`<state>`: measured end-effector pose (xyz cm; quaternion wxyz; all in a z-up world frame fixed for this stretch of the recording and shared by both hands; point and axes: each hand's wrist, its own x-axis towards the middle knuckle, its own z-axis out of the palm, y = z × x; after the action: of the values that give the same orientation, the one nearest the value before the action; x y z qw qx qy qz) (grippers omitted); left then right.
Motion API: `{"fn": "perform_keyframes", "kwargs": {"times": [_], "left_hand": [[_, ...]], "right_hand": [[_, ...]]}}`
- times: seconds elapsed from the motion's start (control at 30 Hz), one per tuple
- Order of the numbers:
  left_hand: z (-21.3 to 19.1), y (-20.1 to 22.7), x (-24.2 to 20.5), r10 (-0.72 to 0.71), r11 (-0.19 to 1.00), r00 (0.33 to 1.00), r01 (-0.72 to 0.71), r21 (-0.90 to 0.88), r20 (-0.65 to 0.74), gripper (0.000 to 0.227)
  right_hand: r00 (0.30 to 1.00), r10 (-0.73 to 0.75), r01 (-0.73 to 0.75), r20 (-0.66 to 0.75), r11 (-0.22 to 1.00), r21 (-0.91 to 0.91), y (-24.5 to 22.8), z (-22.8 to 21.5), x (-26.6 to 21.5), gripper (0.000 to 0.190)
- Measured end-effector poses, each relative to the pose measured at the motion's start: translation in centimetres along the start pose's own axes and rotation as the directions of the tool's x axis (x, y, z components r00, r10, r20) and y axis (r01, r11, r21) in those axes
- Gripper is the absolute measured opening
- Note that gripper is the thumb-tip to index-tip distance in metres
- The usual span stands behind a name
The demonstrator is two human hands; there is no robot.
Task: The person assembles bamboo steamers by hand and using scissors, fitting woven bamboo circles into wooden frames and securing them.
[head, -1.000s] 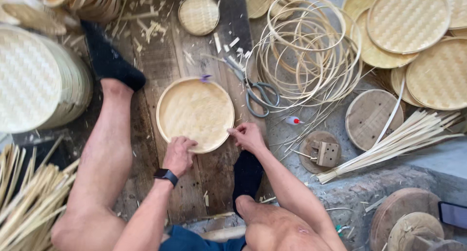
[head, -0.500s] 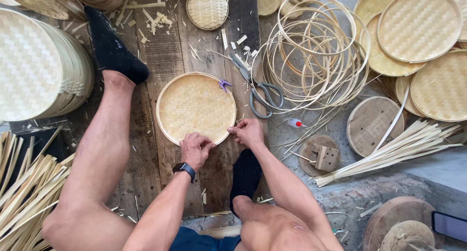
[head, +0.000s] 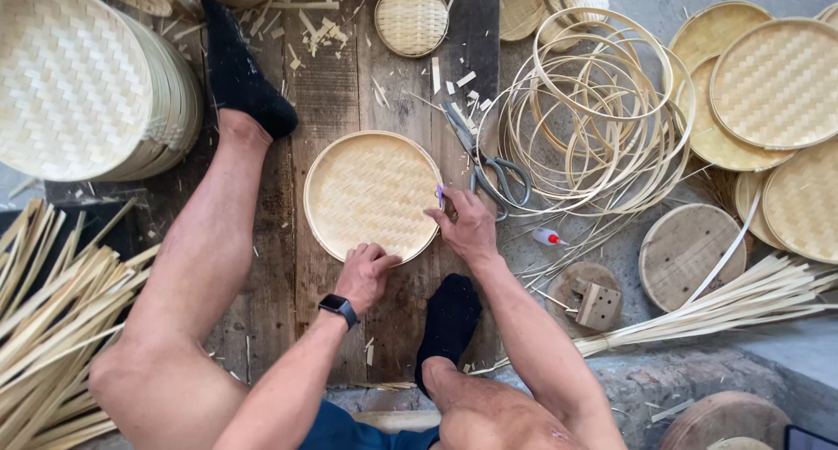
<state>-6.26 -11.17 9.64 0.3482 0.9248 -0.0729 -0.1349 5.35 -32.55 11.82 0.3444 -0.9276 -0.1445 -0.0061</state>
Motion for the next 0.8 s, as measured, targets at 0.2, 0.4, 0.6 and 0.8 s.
{"fn": "perform_keyframes", "kwargs": {"times": [0.2, 0.4, 0.6, 0.8], "left_hand": [[-2.4, -3.6, -2.1, -0.041, 0.999, 0.992, 0.038, 0.025, 0.117, 0.036], [-2.7, -2.9, -1.6, -0.059, 0.993, 0.977, 0.037, 0.111, 0.207, 0.027], [-1.6, -2.8, -2.0, -0.015, 0.981, 0.996, -0.002, 0.192, 0.089, 0.022], [0.1, -2.0, -1.2, -0.039, 0.999, 0.999, 0.038, 0.027, 0.035, 0.012]], "right_hand": [[0.949, 0.278, -0.291, 0.147, 0.953, 0.08, 3.9, 1.9, -1.9, 0.024], [0.952, 0.3, -0.293, -0.062, 0.951, 0.1, 5.1, 2.6, -5.7, 0.025], [0.882, 0.415, -0.469, 0.225, 0.827, 0.311, 5.1, 0.6, -5.8, 0.035], [0.727, 0.509, -0.615, 0.46, 0.781, 0.108, 2.9, 0.4, -5.3, 0.041]]}}
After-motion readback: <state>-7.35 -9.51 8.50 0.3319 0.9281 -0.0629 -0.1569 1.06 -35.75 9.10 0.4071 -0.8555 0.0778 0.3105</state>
